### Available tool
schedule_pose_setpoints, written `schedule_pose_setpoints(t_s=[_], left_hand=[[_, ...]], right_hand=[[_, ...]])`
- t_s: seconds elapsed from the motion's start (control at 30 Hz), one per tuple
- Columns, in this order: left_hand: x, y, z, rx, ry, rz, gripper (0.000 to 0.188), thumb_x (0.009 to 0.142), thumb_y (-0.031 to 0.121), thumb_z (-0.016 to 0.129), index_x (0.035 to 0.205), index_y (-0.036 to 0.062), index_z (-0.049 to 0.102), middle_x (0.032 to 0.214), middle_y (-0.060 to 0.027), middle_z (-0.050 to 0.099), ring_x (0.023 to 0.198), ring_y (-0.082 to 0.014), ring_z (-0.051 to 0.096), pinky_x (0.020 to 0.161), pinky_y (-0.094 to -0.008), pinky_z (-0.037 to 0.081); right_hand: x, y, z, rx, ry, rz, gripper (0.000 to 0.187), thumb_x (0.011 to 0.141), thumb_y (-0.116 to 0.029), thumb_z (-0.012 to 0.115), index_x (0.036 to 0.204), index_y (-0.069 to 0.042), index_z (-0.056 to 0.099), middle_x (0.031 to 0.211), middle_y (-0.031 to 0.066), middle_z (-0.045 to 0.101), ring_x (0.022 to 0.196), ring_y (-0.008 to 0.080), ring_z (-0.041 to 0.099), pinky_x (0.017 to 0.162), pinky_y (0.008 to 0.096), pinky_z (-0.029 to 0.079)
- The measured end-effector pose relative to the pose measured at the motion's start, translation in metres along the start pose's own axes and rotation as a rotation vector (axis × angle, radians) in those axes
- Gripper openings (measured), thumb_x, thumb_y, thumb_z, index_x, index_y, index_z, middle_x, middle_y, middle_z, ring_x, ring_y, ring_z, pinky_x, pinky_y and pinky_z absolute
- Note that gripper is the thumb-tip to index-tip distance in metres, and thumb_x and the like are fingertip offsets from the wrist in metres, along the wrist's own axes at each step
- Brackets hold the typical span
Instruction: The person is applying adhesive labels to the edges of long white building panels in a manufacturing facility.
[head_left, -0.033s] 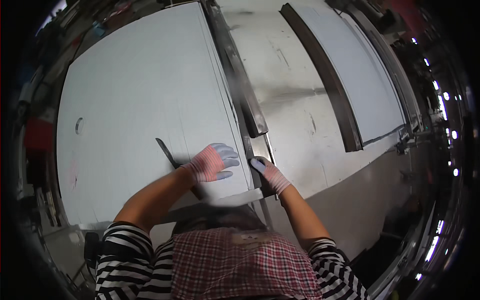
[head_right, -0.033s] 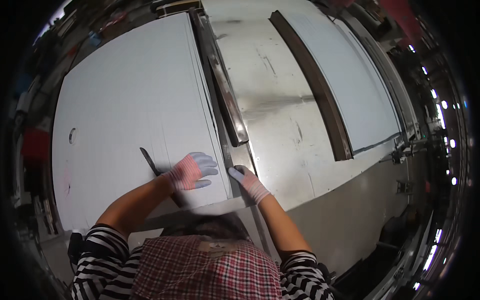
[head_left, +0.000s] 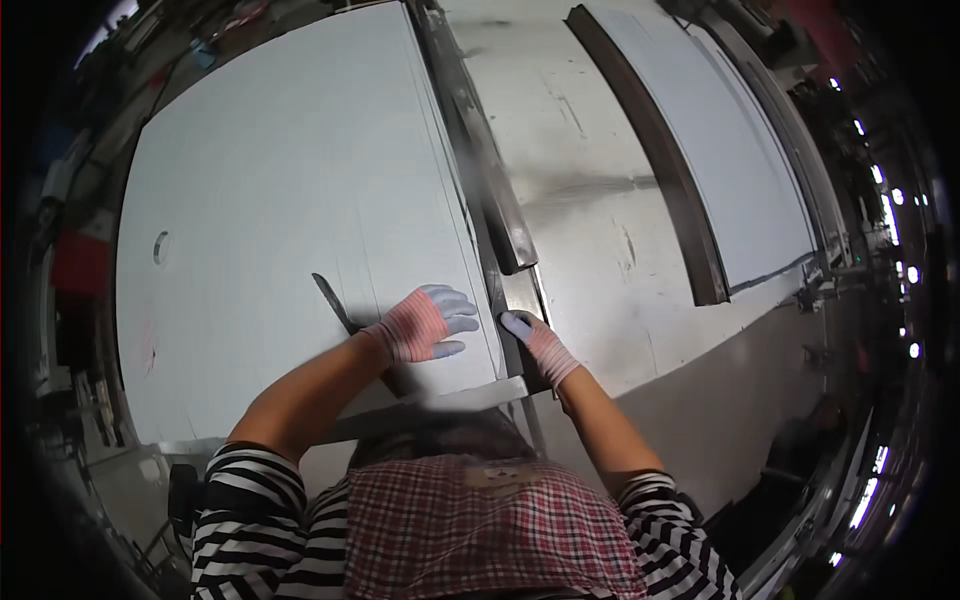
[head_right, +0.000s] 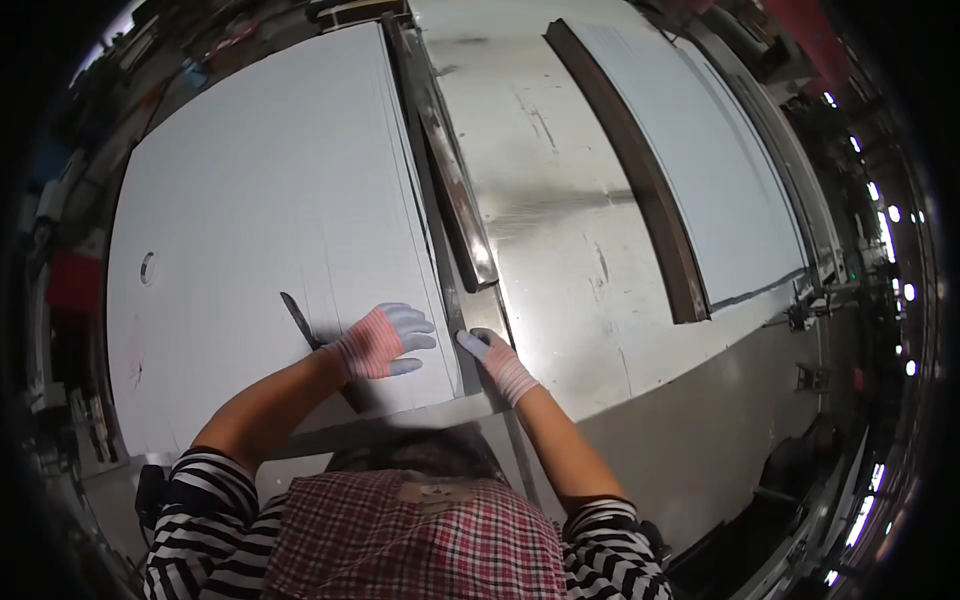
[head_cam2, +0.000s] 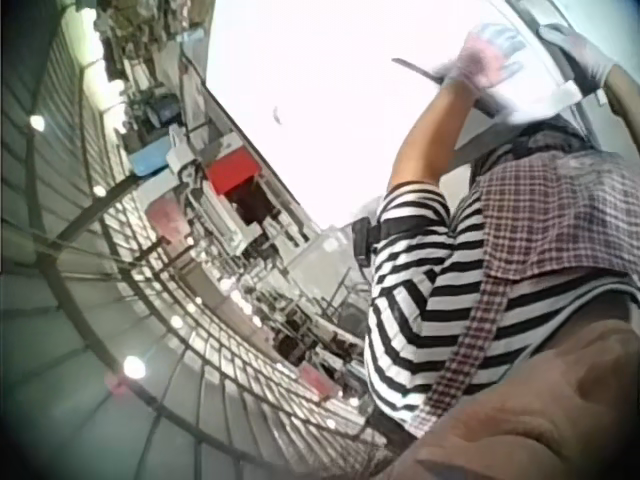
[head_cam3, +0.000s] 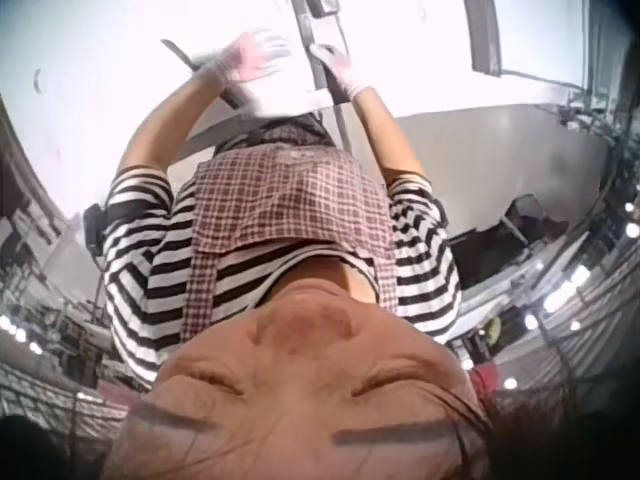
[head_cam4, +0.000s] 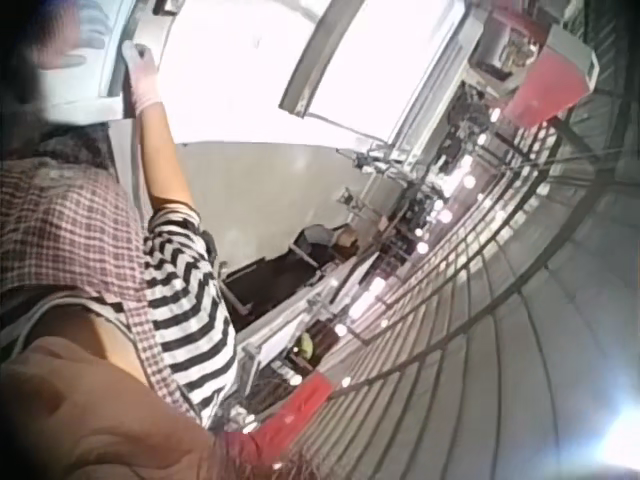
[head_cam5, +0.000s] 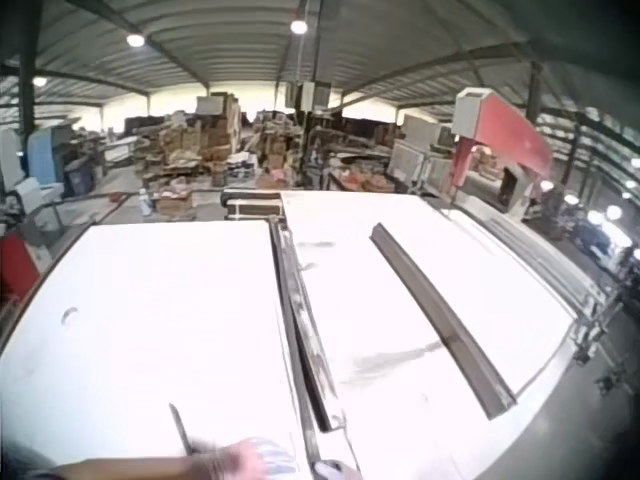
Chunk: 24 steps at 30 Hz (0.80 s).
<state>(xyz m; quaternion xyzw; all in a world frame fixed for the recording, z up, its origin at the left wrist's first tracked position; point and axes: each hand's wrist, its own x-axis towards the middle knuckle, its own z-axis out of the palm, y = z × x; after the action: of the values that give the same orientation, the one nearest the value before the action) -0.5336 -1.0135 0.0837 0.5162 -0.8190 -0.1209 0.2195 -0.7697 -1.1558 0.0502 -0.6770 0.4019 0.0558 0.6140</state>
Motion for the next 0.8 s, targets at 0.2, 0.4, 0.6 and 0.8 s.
schedule_pose_setpoints(t_s=[0.2, 0.4, 0.6, 0.8], left_hand=[[0.007, 0.002, 0.007, -0.035, -0.032, -0.059, 0.043, 0.079, 0.033, 0.069, 0.115, 0.0115, 0.062, 0.119, -0.0093, 0.062, 0.114, -0.0312, 0.057, 0.099, -0.0455, 0.046], [0.009, 0.002, 0.015, 0.141, -0.084, -0.061, 0.042, 0.082, 0.038, 0.067, 0.118, 0.0171, 0.062, 0.12, -0.0071, 0.062, 0.116, -0.0286, 0.055, 0.103, -0.0452, 0.041], [0.002, -0.005, 0.022, 0.083, -0.16, -0.109, 0.044, 0.084, 0.043, 0.065, 0.117, 0.0137, 0.062, 0.119, -0.0062, 0.062, 0.121, -0.0259, 0.053, 0.109, -0.0438, 0.036], [-0.006, 0.029, 0.031, 0.109, -0.158, -0.103, 0.041, 0.081, 0.038, 0.068, 0.112, 0.0119, 0.063, 0.118, -0.0087, 0.061, 0.121, -0.0282, 0.052, 0.107, -0.0452, 0.037]], right_hand=[[0.024, 0.008, -0.017, 0.22, -0.396, 0.094, 0.095, 0.081, -0.071, 0.061, 0.134, 0.007, 0.051, 0.113, 0.0174, 0.064, 0.105, 0.0214, 0.059, 0.089, 0.0354, 0.049], [0.019, 0.023, -0.008, 0.186, -0.325, 0.043, 0.097, 0.079, -0.07, 0.064, 0.133, 0.008, 0.049, 0.11, 0.0198, 0.064, 0.101, 0.0225, 0.061, 0.089, 0.0347, 0.05], [0.001, -0.003, -0.008, 0.587, -0.368, 0.119, 0.096, 0.079, -0.056, 0.073, 0.143, 0.005, 0.038, 0.128, 0.0199, 0.056, 0.12, 0.0254, 0.054, 0.102, 0.0339, 0.043], [-0.02, 0.022, -0.009, 0.325, -0.391, -0.015, 0.101, 0.078, -0.064, 0.068, 0.144, 0.006, 0.035, 0.126, 0.0226, 0.057, 0.12, 0.0257, 0.053, 0.104, 0.0345, 0.041]])
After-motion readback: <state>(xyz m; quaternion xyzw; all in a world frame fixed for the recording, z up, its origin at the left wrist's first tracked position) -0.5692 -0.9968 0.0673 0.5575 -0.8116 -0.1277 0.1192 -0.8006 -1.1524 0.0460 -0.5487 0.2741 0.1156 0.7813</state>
